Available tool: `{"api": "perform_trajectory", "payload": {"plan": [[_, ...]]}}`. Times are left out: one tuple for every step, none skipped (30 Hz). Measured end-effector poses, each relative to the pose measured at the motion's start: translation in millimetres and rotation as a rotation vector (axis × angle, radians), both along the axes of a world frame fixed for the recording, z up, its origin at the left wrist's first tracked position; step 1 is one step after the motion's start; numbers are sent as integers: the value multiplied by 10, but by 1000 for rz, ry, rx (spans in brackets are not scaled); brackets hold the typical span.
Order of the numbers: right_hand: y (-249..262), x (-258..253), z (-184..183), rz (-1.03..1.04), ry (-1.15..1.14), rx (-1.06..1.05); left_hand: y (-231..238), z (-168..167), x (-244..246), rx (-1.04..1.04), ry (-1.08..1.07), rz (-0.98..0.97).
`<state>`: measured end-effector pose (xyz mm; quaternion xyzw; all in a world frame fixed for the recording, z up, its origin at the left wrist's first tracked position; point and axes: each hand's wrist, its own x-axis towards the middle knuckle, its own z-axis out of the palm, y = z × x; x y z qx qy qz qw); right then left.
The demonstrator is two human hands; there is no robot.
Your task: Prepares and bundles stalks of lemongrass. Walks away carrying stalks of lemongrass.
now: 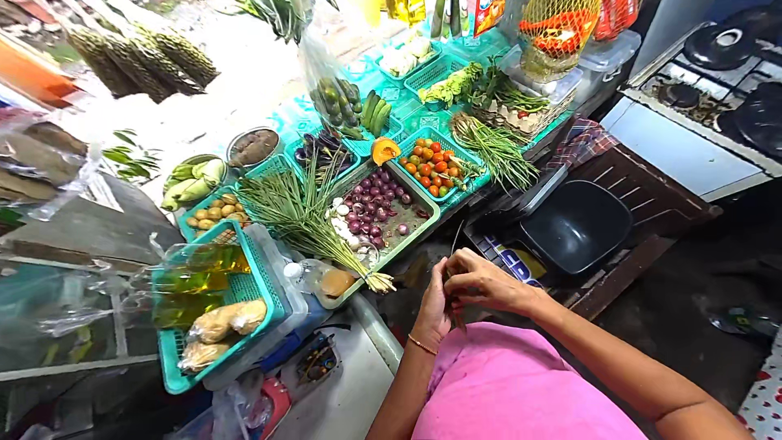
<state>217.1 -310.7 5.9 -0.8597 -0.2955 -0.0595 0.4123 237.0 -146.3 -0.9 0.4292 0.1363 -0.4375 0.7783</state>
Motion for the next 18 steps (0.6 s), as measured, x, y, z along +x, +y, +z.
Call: {"api": "perform_trajectory", "payload": {"plan": [[42, 28, -15, -38, -31, -5, 24, -3, 54, 9, -4, 28], [71, 43, -30, -88, -44, 0, 45, -11, 108, 9, -18, 66], [97, 44, -49, -149, -27, 28, 67, -28, 158, -4, -48, 117], [125, 36, -77, -219, 23, 71, 88, -51, 214, -34, -95, 169], [152, 24, -108, -282, 106, 103, 109, -83, 278, -85, -149, 219], [179, 9, -128, -316, 231, 108, 117, -105, 344, -153, -182, 276], [206, 2, -148, -299, 387, 103, 113, -112, 406, -220, -188, 323], [234, 12, -188, -238, 526, 109, 97, -106, 460, -271, -185, 361], [269, 35, -250, -161, 622, 151, 78, -92, 504, -300, -184, 391], [300, 73, -302, -100, 669, 211, 60, -73, 552, -316, -188, 414], [319, 124, -324, -74, 678, 259, 48, -61, 604, -329, -200, 438], [327, 175, -327, -74, 664, 269, 41, -53, 651, -335, -210, 466], [327, 222, -317, -84, 639, 243, 36, -45, 687, -338, -210, 494], [318, 271, -306, -95, 606, 194, 29, -40, 726, -343, -197, 520], [299, 320, -294, -101, 580, 142, 16, -41, 766, -344, -181, 543], [270, 363, -287, -103, 563, 97, -8, -42, 805, -333, -158, 565], [232, 401, -296, -102, 548, 57, -42, -46, 843, -313, -131, 593], [186, 431, -315, -95, 543, 25, -78, -53, 881, -291, -107, 624]]}}
